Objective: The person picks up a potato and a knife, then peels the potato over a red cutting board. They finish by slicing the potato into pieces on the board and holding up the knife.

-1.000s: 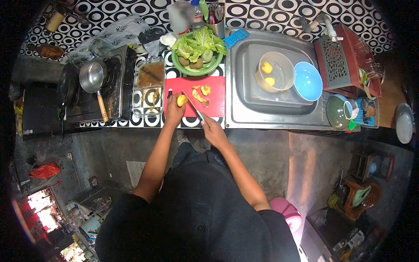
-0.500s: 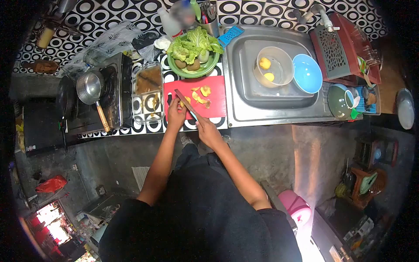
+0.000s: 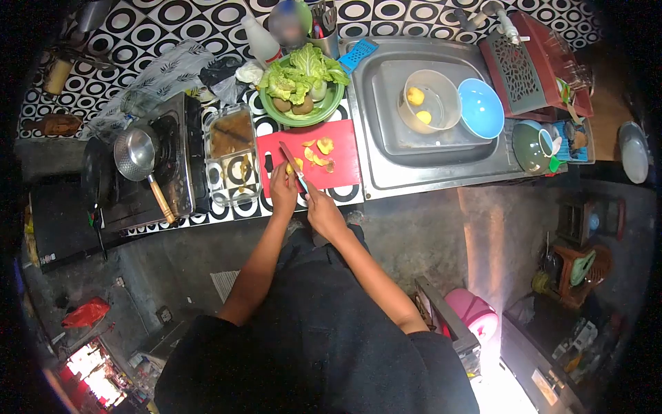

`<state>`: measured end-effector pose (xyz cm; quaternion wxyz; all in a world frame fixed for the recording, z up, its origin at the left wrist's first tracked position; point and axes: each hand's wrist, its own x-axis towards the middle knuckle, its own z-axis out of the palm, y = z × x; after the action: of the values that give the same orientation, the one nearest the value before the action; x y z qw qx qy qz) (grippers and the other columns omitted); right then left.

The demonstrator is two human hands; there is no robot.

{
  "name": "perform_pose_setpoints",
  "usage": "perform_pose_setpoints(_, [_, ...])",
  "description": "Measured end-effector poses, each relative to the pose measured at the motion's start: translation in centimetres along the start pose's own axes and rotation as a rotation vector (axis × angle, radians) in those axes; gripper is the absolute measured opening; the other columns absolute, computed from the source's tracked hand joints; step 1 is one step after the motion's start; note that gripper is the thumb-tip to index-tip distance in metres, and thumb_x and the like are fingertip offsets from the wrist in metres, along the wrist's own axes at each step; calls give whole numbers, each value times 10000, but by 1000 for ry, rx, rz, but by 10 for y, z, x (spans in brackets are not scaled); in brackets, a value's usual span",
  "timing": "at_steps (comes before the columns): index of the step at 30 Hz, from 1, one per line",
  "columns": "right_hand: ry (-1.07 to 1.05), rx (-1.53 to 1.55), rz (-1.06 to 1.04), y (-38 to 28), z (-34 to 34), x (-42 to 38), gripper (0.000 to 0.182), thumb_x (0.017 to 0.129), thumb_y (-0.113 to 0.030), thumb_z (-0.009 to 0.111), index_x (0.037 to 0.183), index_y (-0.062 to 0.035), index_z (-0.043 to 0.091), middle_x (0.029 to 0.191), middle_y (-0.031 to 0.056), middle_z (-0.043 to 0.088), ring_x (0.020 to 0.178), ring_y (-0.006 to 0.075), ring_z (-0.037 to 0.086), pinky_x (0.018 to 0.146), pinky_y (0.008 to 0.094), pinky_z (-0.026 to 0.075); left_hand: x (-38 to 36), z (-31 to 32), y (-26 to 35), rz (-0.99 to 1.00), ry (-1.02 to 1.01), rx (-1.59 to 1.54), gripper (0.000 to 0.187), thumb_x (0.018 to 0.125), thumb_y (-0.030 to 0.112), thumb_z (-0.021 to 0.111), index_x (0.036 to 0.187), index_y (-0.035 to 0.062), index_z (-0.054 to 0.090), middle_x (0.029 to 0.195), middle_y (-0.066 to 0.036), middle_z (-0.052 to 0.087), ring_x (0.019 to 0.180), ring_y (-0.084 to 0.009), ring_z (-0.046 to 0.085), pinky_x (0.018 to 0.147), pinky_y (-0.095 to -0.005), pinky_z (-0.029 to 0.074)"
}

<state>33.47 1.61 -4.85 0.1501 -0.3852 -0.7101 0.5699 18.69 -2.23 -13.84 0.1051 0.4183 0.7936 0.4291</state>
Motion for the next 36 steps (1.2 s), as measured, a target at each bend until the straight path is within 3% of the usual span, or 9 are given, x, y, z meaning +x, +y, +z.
perform_pose_setpoints(9, [63,-109,-22,5,22,14,441,999,-58,464,1427,43,425,1008,388,615,972,534,601,847,566,460,-5,4,-5,25,6,18,330,885,-19,583,1208,-87,600,1166,-255,641,1103,-438,588,967,-483,479])
perform_pose_setpoints(12, [69,-126,-40,5,26,23,492,1002,-64,461,1482,5,378,970,384,617,943,535,602,831,569,455,-5,3,-6,31,4,24,336,883,-18,577,1211,-87,599,1166,-251,641,1108,-432,584,970,-484,476])
perform_pose_setpoints(15, [67,-72,1,-11,21,29,402,1004,-60,469,1394,38,467,966,366,617,944,536,602,808,537,470,-4,3,-6,27,0,25,341,884,-11,577,1218,-81,600,1164,-244,642,1108,-425,583,970,-482,473])
perform_pose_setpoints(21, [73,-41,0,3,27,42,428,1013,-93,464,1429,11,462,970,369,618,954,532,607,815,525,475,-3,3,-7,40,-14,23,354,889,3,594,1238,-62,602,1165,-231,645,1101,-417,584,959,-480,475])
perform_pose_setpoints(24, [61,-43,-11,13,30,51,525,992,-72,465,1511,-50,387,931,365,625,905,516,619,801,549,469,-3,0,-5,40,-24,12,350,899,8,595,1242,-60,601,1171,-230,645,1100,-415,586,957,-481,475])
perform_pose_setpoints(30, [71,-79,-76,19,30,66,527,988,-98,470,1503,-29,389,919,355,630,884,504,632,777,542,482,-2,-1,-1,66,-18,-20,338,915,14,590,1245,-59,602,1184,-230,645,1101,-413,590,959,-476,473])
perform_pose_setpoints(33, [-17,-64,42,8,22,72,409,1027,-117,448,1411,21,480,1061,365,630,1021,498,629,873,493,494,-4,0,0,73,-5,-29,329,922,19,591,1243,-54,605,1187,-229,646,1105,-411,592,964,-475,474])
perform_pose_setpoints(36, [-6,-43,-29,13,19,76,403,1037,-128,447,1403,36,486,1098,354,634,1045,480,635,895,474,493,-4,0,0,120,26,5,310,937,27,599,1240,-36,602,1163,-220,643,1076,-397,612,926,-462,492])
